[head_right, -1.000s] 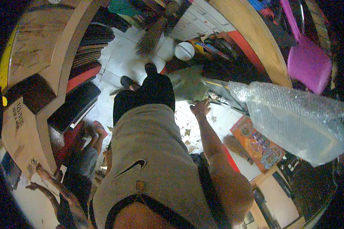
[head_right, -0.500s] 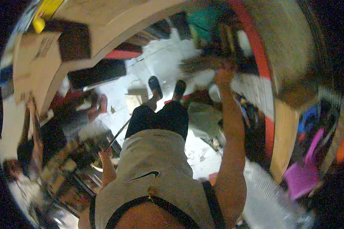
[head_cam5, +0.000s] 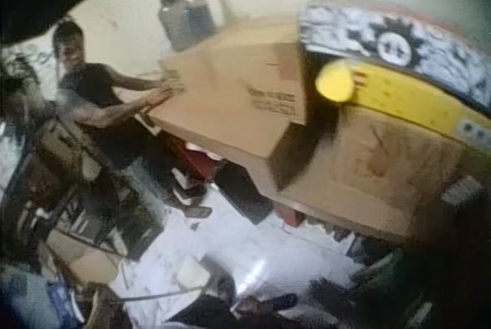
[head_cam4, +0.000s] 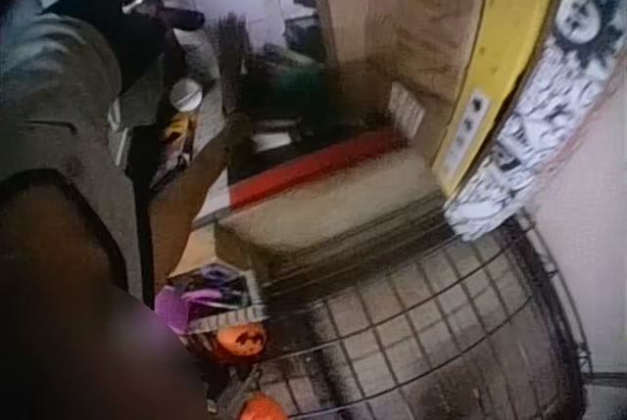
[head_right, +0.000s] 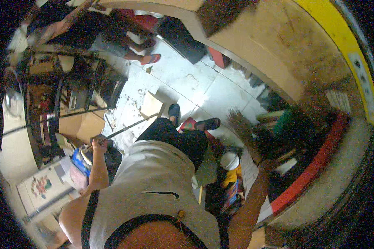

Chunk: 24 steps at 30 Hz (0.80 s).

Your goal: The person sweeps debris on a tiled floor using a broom and dustpan, gathering dirt into the dustpan and emptying it into a bag. The person also moves a cardboard box and a framed picture to access areas under them.

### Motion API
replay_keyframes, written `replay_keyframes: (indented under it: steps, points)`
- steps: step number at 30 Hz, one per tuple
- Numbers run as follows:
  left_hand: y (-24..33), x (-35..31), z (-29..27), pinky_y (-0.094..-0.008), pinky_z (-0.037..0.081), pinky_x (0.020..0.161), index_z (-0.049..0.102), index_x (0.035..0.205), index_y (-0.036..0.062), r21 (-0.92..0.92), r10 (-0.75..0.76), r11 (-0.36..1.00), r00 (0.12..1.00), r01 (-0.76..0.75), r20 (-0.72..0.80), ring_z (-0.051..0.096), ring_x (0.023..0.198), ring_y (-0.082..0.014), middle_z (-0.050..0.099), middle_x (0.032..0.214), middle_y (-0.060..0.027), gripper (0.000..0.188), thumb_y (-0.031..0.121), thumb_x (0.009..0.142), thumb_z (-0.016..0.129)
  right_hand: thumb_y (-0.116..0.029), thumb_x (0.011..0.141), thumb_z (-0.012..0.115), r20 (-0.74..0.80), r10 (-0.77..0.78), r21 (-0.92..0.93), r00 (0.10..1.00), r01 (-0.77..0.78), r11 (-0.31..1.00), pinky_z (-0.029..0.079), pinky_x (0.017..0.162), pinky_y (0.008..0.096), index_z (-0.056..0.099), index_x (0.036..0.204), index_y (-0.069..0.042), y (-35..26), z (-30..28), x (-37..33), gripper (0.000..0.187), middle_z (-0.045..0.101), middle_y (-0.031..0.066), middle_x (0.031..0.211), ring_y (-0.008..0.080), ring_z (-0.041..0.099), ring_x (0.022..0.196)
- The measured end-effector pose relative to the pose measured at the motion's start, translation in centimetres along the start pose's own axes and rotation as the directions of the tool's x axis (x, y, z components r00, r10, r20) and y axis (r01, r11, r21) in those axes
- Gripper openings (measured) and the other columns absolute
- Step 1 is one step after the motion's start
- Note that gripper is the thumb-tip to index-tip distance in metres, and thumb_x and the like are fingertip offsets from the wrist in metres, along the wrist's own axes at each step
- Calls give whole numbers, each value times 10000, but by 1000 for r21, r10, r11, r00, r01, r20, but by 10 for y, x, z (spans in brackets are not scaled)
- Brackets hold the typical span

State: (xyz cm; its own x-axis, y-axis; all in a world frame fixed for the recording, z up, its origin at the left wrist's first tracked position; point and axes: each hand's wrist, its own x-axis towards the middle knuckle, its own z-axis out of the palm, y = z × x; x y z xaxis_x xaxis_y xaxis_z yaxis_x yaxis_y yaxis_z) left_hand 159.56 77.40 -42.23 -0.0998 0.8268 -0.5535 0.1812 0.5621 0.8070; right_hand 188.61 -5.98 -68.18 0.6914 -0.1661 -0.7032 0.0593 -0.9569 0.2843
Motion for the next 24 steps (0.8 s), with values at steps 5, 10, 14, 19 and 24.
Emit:
replay_keyframes:
  steps: [5, 10, 14, 19, 24]
  points:
    - [-13, 3, 11, -416, 480, 738, 447, 1131, 111, 24, 70, 998, 947, -66, -315, 438, 1022, -259, 490, 1136, -33, 391, 423, 902, 390, -271, 857, 455, 208, -154, 341, 966, 76, 937, 450, 667, 406, 611, 919, -59, -52, -19, 31, 270, 596, 76, 905, 221, 547, 861]
    - [-3, 4, -10, -460, 485, 729, 440, 1194, 183, -288, -69, 956, 913, -54, -403, 444, 1045, -266, 473, 1203, -49, 397, 413, 872, 475, -283, 856, 461, 295, -251, 618, 922, 16, 786, 460, 639, 394, 610, 918, -51, -84, -64, -20, 282, 604, 85, 881, 223, 558, 802]
    - [-21, 28, -8, -479, 476, 726, 390, 1251, 112, -345, -216, 938, 810, 18, -546, 470, 1010, -300, 411, 1272, -92, 503, 401, 853, 498, -291, 856, 467, 339, -347, 830, 874, -104, 548, 468, 617, 384, 609, 916, -43, -104, -118, -55, 292, 610, 92, 862, 225, 567, 754]
    - [-43, 62, 9, -404, 466, 711, 460, 1155, -11, -49, 44, 993, 700, -112, -713, 520, 868, -270, 516, 1098, -140, 543, 430, 842, 508, -302, 855, 473, 336, -484, 928, 808, -197, 316, 478, 589, 372, 608, 915, -35, -141, -174, -99, 306, 618, 101, 839, 227, 578, 695]
    - [-51, 108, 9, -358, 455, 701, 550, 1045, -49, 236, 194, 972, 597, -6, -779, 561, 747, -261, 617, 870, -163, 546, 439, 799, 562, -313, 855, 479, 268, -657, 963, 705, -206, 172, 488, 562, 360, 607, 914, -26, -210, -236, -141, 320, 626, 110, 815, 229, 589, 636]
